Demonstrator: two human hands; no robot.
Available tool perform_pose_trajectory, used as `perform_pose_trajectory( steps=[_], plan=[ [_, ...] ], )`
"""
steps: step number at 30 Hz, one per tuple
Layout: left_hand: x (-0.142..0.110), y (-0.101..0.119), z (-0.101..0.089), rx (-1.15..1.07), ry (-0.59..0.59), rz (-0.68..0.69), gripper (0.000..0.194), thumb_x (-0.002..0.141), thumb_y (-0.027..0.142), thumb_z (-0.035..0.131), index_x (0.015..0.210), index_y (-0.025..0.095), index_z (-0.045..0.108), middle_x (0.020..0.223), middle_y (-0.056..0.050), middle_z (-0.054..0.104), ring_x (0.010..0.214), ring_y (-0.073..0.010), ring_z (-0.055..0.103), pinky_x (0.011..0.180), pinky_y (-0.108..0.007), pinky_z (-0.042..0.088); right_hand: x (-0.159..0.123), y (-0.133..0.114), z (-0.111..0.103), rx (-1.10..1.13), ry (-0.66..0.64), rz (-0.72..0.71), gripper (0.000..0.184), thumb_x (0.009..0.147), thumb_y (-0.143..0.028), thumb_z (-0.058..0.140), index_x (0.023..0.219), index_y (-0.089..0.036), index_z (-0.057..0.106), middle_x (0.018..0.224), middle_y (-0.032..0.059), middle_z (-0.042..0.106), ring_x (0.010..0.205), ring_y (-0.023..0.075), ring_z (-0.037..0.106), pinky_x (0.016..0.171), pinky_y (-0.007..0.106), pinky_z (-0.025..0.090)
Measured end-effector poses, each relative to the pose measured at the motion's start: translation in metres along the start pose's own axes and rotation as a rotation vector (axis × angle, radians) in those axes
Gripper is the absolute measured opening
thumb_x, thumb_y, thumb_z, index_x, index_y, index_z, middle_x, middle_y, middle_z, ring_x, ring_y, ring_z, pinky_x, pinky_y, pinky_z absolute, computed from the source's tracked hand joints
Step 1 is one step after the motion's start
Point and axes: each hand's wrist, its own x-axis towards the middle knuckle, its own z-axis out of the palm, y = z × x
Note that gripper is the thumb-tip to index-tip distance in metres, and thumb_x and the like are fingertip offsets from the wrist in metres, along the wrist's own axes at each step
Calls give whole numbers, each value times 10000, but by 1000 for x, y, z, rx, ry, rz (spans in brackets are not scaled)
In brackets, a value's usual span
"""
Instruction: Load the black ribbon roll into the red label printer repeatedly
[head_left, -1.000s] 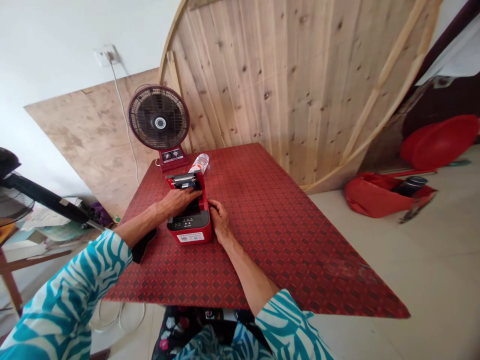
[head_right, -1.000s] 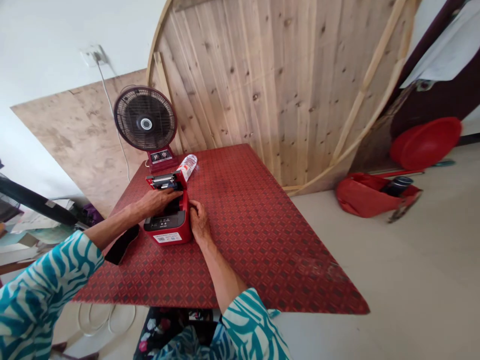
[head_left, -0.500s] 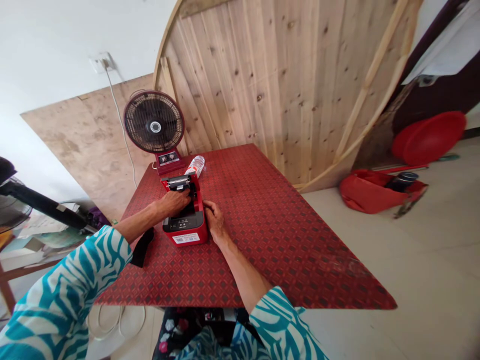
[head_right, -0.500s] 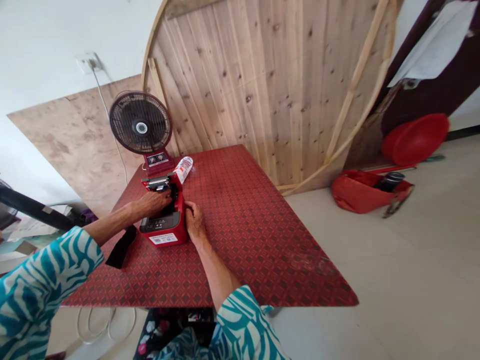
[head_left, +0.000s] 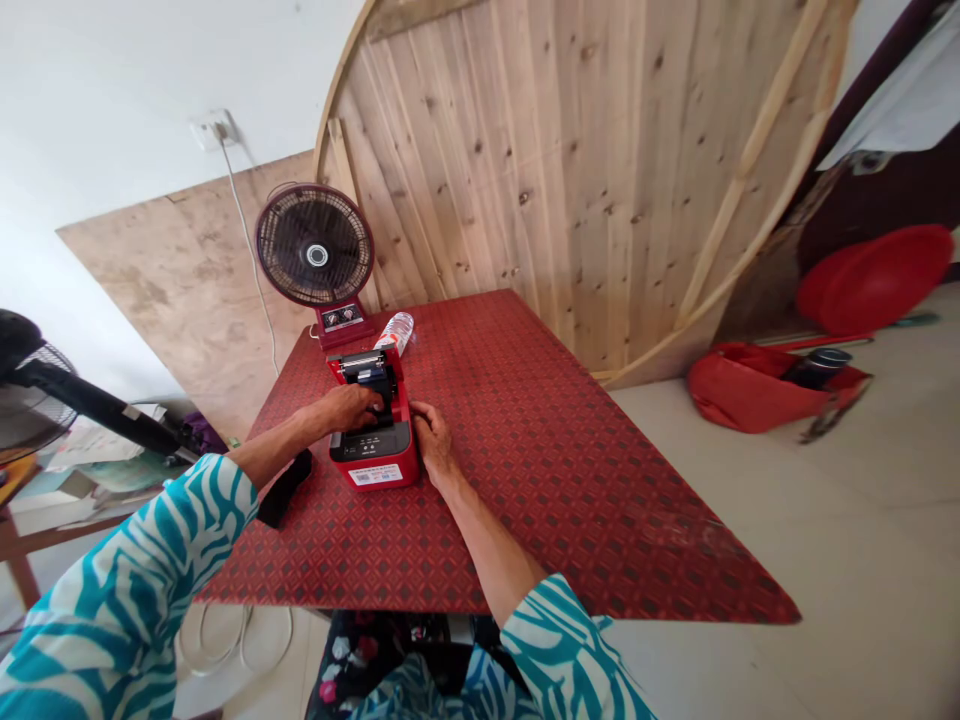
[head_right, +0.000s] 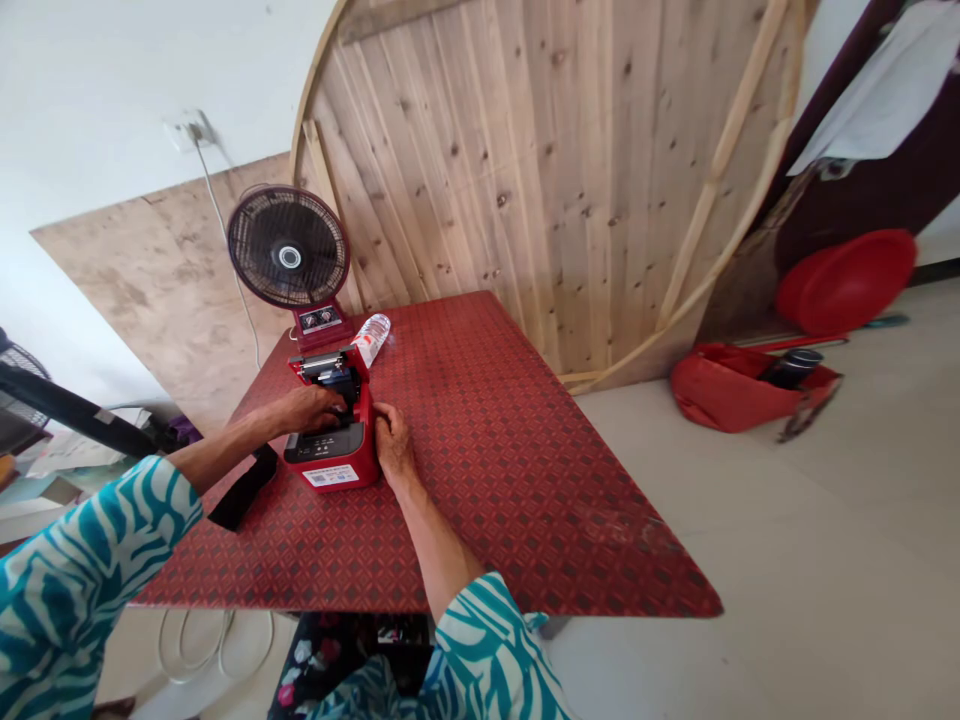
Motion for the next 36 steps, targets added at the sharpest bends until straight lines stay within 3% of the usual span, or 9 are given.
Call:
perform_pose_trajectory(
  steps=[4, 9, 12, 15, 19, 23, 29, 32, 36],
  plan=[
    [-1, -2, 5, -77, 57, -51, 180, 786, 226, 614, 948, 223, 693, 950, -40, 730, 884, -208, 670, 717, -244, 473, -1, -3, -1, -2, 2, 12, 314, 769, -314, 476, 1003, -245, 675, 1063, 29, 694, 1058, 210, 597, 989, 389, 431],
    [-6, -4, 5, -181, 45, 59, 118, 790, 198, 583, 825, 194, 696, 895, -31, 726, 830, -171, 664, 722, -222, 472, -1, -7, -3, -19, 0, 5, 314, 768, -330, 481, 990, -234, 681, 1057, 44, 699, 1055, 220, 601, 999, 400, 428],
    [-16, -6, -2, -353, 38, 108, 217, 844, 215, 513, 949, 182, 700, 936, -42, 742, 839, -155, 679, 748, -215, 492, -3, -11, -4, -8, -7, 24, 315, 767, -339, 491, 995, -229, 678, 1064, 51, 696, 1056, 225, 604, 993, 402, 431],
    [-34, -14, -6, -410, 139, 96, 298, 890, 259, 454, 1074, 187, 677, 1060, -51, 734, 947, -167, 681, 827, -238, 502, -7, -16, -5, 7, -10, 58, 324, 779, -361, 503, 1020, -224, 672, 1082, 53, 693, 1059, 222, 605, 987, 394, 434],
    [-58, -33, 0, -342, 312, -1, 298, 904, 297, 446, 1049, 204, 689, 1048, -49, 734, 945, -182, 681, 842, -266, 505, -9, -20, -7, 15, -9, 91, 317, 786, -373, 524, 1025, -221, 668, 1074, 52, 696, 1048, 218, 607, 973, 387, 441],
    [-64, -41, 8, -319, 371, -60, 272, 912, 320, 471, 1014, 208, 698, 976, -43, 735, 814, -163, 684, 732, -249, 516, -10, -20, -10, -9, -11, 104, 315, 792, -384, 529, 1027, -226, 666, 1085, 57, 693, 1044, 222, 610, 963, 394, 448],
    [-45, -22, 9, -193, 424, 105, 265, 950, 278, 444, 1013, 205, 691, 997, -43, 731, 943, -177, 671, 865, -284, 509, -13, -21, -14, -55, -13, 109, 309, 817, -392, 533, 1053, -242, 663, 1115, 52, 689, 1056, 223, 608, 960, 399, 452],
    [-36, -14, 11, -84, 420, 0, 274, 957, 263, 436, 1066, 202, 680, 1028, -62, 725, 955, -201, 677, 861, -309, 519, -13, -21, -14, -64, -7, 124, 305, 816, -387, 536, 1052, -242, 664, 1098, 50, 690, 1053, 224, 609, 957, 401, 453],
    [-28, -4, 14, 68, 327, -151, 325, 964, 288, 433, 1230, 216, 604, 1081, -96, 700, 927, -232, 691, 752, -308, 537, -14, -22, -15, -84, -3, 140, 313, 820, -382, 532, 1070, -242, 657, 1118, 53, 682, 1069, 223, 602, 972, 405, 444]
  ],
)
